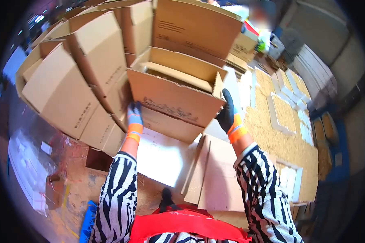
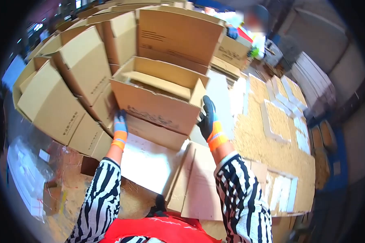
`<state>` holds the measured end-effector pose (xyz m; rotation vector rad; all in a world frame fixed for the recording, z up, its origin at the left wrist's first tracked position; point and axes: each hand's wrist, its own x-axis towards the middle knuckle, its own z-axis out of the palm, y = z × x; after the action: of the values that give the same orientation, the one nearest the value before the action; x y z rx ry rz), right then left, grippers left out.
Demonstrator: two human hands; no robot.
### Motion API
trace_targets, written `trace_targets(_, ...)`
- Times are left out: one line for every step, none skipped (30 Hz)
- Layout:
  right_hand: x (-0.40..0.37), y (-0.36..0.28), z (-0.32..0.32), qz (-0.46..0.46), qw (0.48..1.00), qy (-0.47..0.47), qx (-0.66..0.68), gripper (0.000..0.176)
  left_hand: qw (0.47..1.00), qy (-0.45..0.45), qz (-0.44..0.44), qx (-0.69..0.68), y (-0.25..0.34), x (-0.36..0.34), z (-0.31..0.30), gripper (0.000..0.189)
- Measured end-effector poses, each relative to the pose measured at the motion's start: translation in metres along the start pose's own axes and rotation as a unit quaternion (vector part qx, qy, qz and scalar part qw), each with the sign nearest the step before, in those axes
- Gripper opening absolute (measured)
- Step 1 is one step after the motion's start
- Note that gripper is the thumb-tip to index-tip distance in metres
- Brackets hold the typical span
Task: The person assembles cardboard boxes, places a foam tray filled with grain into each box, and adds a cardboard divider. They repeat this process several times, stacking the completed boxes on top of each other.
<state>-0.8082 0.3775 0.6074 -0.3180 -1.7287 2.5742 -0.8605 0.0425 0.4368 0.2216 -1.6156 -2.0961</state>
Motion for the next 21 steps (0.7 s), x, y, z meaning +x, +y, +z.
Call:
trace_targets(-0.033,-0.012,-0.001,0.043,0.997,0.054,0.037,0.063,0.999,0.025,0.037,0.031,-0.011,0.000,-0.002,0.046)
trace_targets(-0.061,-0.013,-0.026,-0.013,0.999,0.042,-0.018,0.064,0.999,0.035,0.019,-0.038,0.006,-0.022,0.006,0.047)
trace_targets(-0.096,-0.025,-0.049,-0.046,0.992,0.038,-0.110,0.061,0.993,0.045,0.001,-0.105,0.035,-0.054,0.013,0.048)
trace_targets(-0.125,-0.028,-0.091,-0.082,0.960,0.035,-0.265,0.058,0.992,-0.021,-0.028,-0.119,0.049,-0.089,0.017,0.049)
trace_targets(-0.156,-0.027,-0.125,-0.106,0.944,0.048,-0.308,0.056,0.986,-0.087,-0.058,-0.133,0.060,-0.126,0.019,0.051)
trace_targets(-0.184,-0.026,-0.158,-0.088,0.937,0.098,-0.323,0.061,0.972,-0.137,-0.119,-0.150,0.070,-0.162,0.024,0.053)
trace_targets(-0.206,-0.019,-0.201,-0.067,0.922,0.150,-0.350,0.063,0.952,-0.184,-0.177,-0.167,0.080,-0.196,0.035,0.054)
trace_targets(-0.224,-0.010,-0.251,-0.044,0.884,0.241,-0.397,0.067,0.956,-0.239,-0.165,-0.044,0.096,-0.232,0.056,0.058)
trace_targets(-0.244,0.002,-0.300,-0.076,0.856,0.322,-0.397,0.075,0.942,-0.293,-0.145,0.078,0.109,-0.267,0.077,0.061)
trace_targets(-0.252,0.018,-0.340,-0.061,0.775,0.393,-0.490,0.071,0.922,-0.318,-0.155,0.154,0.112,-0.290,0.094,0.068)
trace_targets(-0.260,0.036,-0.376,-0.042,0.679,0.456,-0.573,0.067,0.912,-0.335,-0.167,0.169,0.090,-0.311,0.101,0.073)
trace_targets(-0.263,0.066,-0.414,0.050,0.763,0.402,-0.504,0.066,0.868,-0.341,-0.092,0.349,0.085,-0.321,0.112,0.074)
trace_targets(-0.261,0.059,-0.404,0.140,0.834,0.325,-0.424,0.064,0.792,-0.321,-0.014,0.519,0.083,-0.330,0.118,0.075)
trace_targets(-0.269,0.053,-0.393,0.090,0.834,0.273,-0.471,0.060,0.894,-0.283,-0.104,0.332,0.075,-0.328,0.119,0.076)
trace_targets(-0.272,0.046,-0.385,0.037,0.893,0.231,-0.384,0.058,0.947,-0.230,-0.185,0.125,0.073,-0.325,0.124,0.076)
trace_targets(-0.279,0.035,-0.380,-0.002,0.890,0.238,-0.389,0.066,0.948,-0.180,-0.253,0.064,0.105,-0.328,0.137,0.074)
trace_targets(-0.282,0.019,-0.374,-0.045,0.887,0.238,-0.393,0.074,0.940,-0.193,-0.281,-0.003,0.130,-0.321,0.145,0.074)
trace_targets(-0.287,-0.004,-0.364,-0.029,0.928,0.219,-0.299,0.069,0.959,-0.139,-0.244,0.033,0.139,-0.321,0.146,0.073)
trace_targets(-0.293,-0.028,-0.355,-0.010,0.959,0.195,-0.203,0.064,0.973,-0.082,-0.207,0.067,0.149,-0.324,0.147,0.073)
trace_targets(-0.297,-0.046,-0.352,0.015,0.984,0.151,-0.097,0.052,0.978,-0.094,-0.175,0.064,0.166,-0.329,0.158,0.073)
trace_targets(-0.305,-0.063,-0.350,0.008,0.993,0.085,-0.086,0.041,0.982,-0.105,-0.143,0.062,0.189,-0.334,0.172,0.074)
